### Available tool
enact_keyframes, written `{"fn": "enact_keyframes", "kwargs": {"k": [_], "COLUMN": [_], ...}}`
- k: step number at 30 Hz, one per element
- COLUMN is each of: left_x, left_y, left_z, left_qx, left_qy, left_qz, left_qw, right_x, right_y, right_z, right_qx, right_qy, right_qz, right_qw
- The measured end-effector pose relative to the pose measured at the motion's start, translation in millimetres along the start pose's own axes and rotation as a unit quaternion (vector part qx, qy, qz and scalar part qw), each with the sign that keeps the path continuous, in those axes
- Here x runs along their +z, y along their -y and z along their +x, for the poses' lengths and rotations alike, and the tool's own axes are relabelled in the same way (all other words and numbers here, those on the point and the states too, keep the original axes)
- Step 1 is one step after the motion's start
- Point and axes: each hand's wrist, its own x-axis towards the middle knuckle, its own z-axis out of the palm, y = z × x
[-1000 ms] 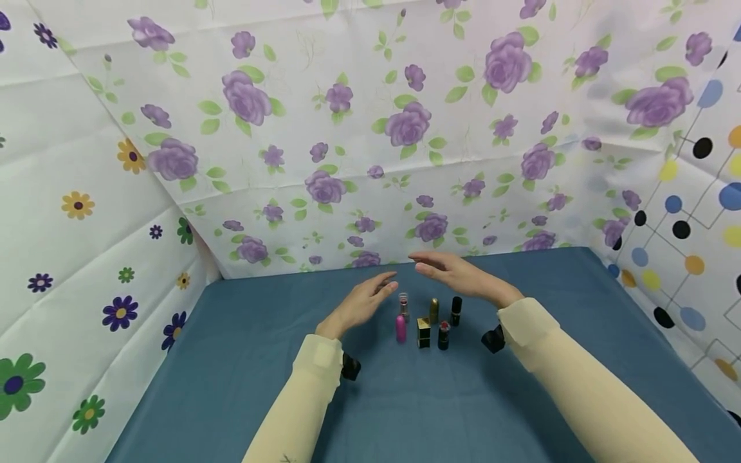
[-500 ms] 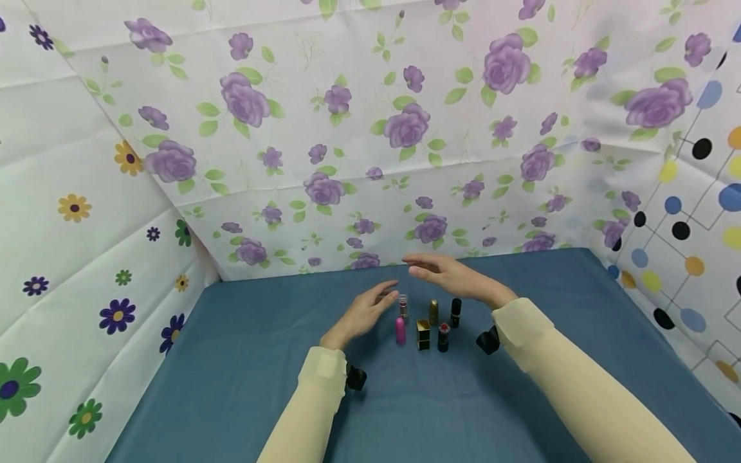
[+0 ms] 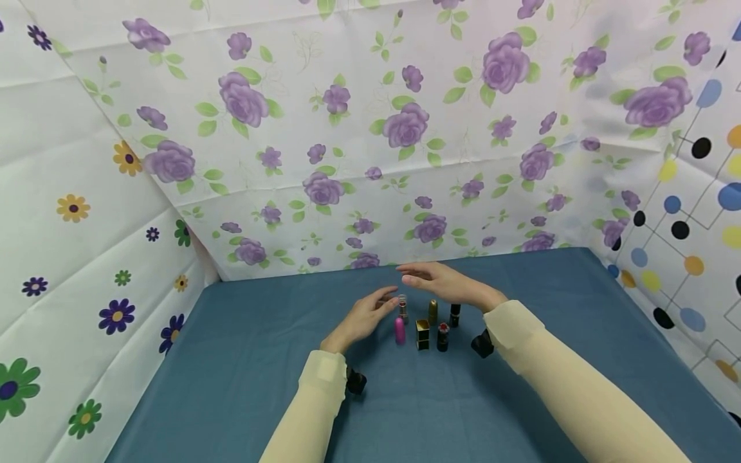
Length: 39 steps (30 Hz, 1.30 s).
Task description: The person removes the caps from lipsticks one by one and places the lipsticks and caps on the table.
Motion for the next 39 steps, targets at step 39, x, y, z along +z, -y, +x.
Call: {"fn": "enact_keyframes", "kwargs": {"k": [39], "left_x": [13.9], "left_y": [7.6], "left_z": [10.1], "left_qx": [0.016], "left_qy": [-0.01], "left_qz": [0.013], "left_qw": [0.9997], "right_x": [12], "right_y": [-2], "right_z": [4], "right_qx": [0.02], "right_qy": [0.011], "right_qz": [-0.016], "right_qw": [1.0]}}
